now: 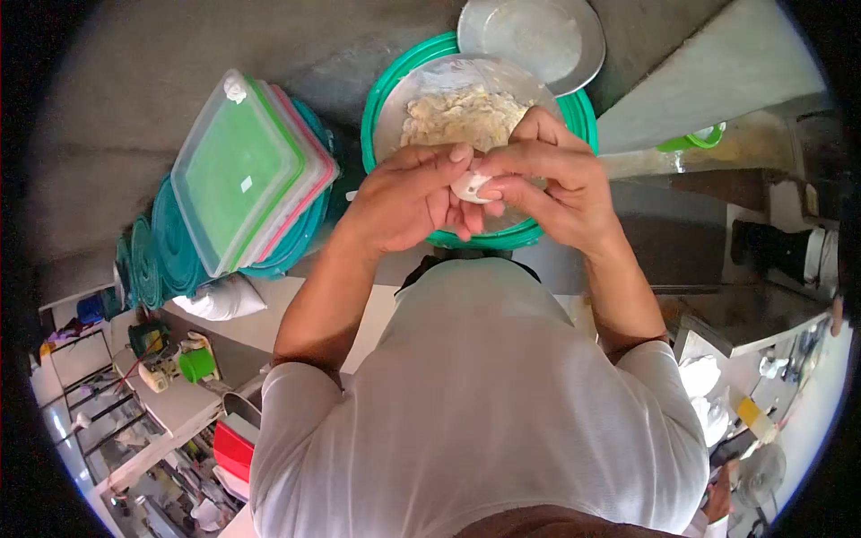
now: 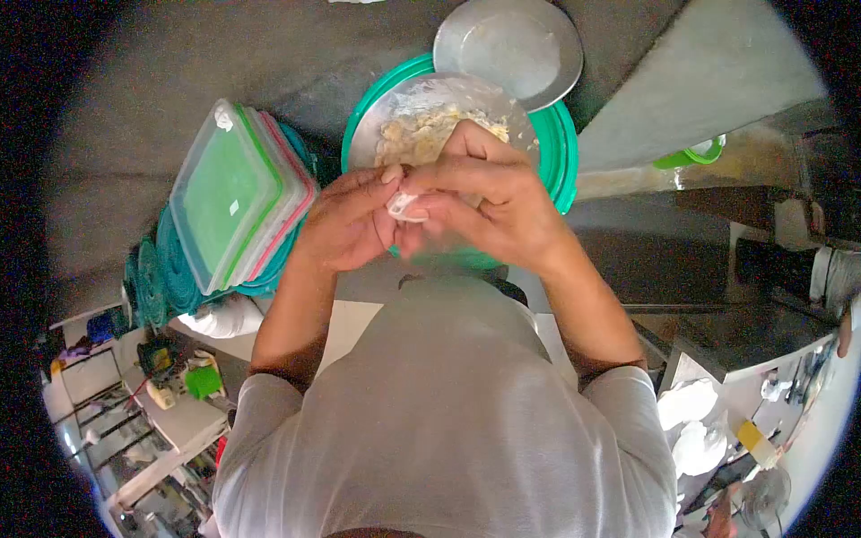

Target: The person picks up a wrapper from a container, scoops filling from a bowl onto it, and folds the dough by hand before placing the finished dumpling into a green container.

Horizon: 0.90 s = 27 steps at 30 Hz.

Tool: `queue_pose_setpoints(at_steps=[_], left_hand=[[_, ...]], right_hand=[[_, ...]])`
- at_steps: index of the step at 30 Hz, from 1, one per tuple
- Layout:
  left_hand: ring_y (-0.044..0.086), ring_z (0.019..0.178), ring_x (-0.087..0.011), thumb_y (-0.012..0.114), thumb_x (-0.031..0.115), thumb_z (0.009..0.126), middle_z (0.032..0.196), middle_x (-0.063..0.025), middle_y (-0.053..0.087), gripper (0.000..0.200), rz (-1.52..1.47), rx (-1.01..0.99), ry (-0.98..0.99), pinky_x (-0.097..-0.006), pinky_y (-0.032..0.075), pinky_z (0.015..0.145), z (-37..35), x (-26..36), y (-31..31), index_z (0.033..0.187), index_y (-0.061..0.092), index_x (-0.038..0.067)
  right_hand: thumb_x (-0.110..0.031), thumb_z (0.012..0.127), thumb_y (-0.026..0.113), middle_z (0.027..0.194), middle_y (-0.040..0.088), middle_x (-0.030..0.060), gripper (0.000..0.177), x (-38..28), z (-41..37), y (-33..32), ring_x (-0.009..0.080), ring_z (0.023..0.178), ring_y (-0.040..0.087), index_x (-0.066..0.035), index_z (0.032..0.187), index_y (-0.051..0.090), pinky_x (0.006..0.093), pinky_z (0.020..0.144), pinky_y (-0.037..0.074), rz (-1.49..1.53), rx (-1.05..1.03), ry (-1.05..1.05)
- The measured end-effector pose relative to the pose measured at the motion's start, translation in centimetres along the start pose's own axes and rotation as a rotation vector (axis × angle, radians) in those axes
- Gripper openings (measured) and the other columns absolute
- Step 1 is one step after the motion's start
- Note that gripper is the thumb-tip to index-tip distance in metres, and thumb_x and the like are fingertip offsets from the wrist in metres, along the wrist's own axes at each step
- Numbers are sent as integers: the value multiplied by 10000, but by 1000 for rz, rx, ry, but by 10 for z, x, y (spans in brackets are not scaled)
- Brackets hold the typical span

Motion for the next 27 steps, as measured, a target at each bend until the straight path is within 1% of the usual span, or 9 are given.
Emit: queue_pose_setpoints(at_steps=[2, 3, 5, 6, 8, 9, 12, 17, 27], left_hand=[[623, 982, -161, 555, 208, 994, 1169, -80, 628, 316, 55, 62, 110, -315, 550, 762, -9, 11, -16, 1251, 578, 26], [625, 986, -160, 551, 185, 992, 1198, -80, 615, 324, 121, 146, 203, -315, 553, 771, -11, 19, -21, 1274, 569, 26], [620, 1011, -155, 560, 118, 974, 1197, -67, 615, 325, 105, 162, 219, -320, 558, 809, -20, 29, -21, 1284, 573, 22], [621, 1021, -156, 580, 86, 957, 1190, -74, 616, 332, 161, 227, 240, -325, 557, 831, -25, 33, -26, 1282, 580, 20], [622, 1030, -157, 599, 55, 939, 1184, -82, 618, 342, 209, 283, 260, -329, 556, 852, -33, 39, -31, 1279, 587, 19], [625, 1016, -151, 632, 27, 911, 1160, -84, 630, 351, 220, 301, 287, -322, 553, 853, -37, 42, -31, 1260, 603, 17], [631, 980, -137, 696, 2, 861, 1109, -85, 654, 382, 310, 323, 387, -300, 544, 844, -41, 39, -39, 1236, 622, 13], [630, 936, -116, 760, 32, 824, 1056, -70, 677, 431, 464, 347, 467, -268, 527, 827, -60, 44, -45, 1232, 624, 6], [644, 913, -123, 756, 29, 828, 1036, -82, 684, 404, 531, 440, 598, -266, 537, 815, -104, 65, -58, 1209, 626, -1]], right_hand=[[-32, 826, 730, 854, 523, -10, 316, 2, 3, 18, 92, 777, 457, -13, 1124, 626, 232, 699, 393, 142, -17, 591], [-32, 826, 730, 854, 523, -10, 316, 2, 7, 23, 92, 777, 457, -13, 1124, 626, 232, 699, 393, 130, -19, 593], [-57, 861, 706, 877, 511, -20, 364, 3, 15, 35, 62, 786, 468, -20, 1196, 568, 204, 696, 402, 448, -8, 544], [-57, 861, 706, 877, 511, -20, 364, 4, 17, 40, 62, 786, 468, -20, 1196, 568, 204, 696, 402, 437, -6, 546], [-129, 918, 677, 794, 478, -47, 230, 9, 17, 49, 57, 708, 422, -19, 1071, 546, 220, 641, 385, 391, 162, 525], [-129, 918, 677, 794, 478, -47, 230, 14, 17, 56, 57, 708, 422, -19, 1071, 546, 220, 641, 385, 382, 162, 531], [-259, 993, 573, 748, 477, -10, 259, 24, 21, 78, 91, 696, 418, -43, 870, 500, 256, 624, 391, 59, 128, 596], [-242, 1005, 550, 701, 446, 56, 313, 31, 30, 108, 130, 666, 415, -23, 789, 496, 304, 606, 396, -115, 191, 503], [-222, 1015, 540, 676, 436, -29, 300, 35, 65, 152, 57, 656, 381, -40, 779, 502, 248, 568, 351, 37, 169, 466]])
Point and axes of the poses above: each hand's wrist, its own z-axis towards the middle knuckle, its own y-axis out of the palm, x = y × z, the point moved 3 cm from there along z, towards the middle knuckle
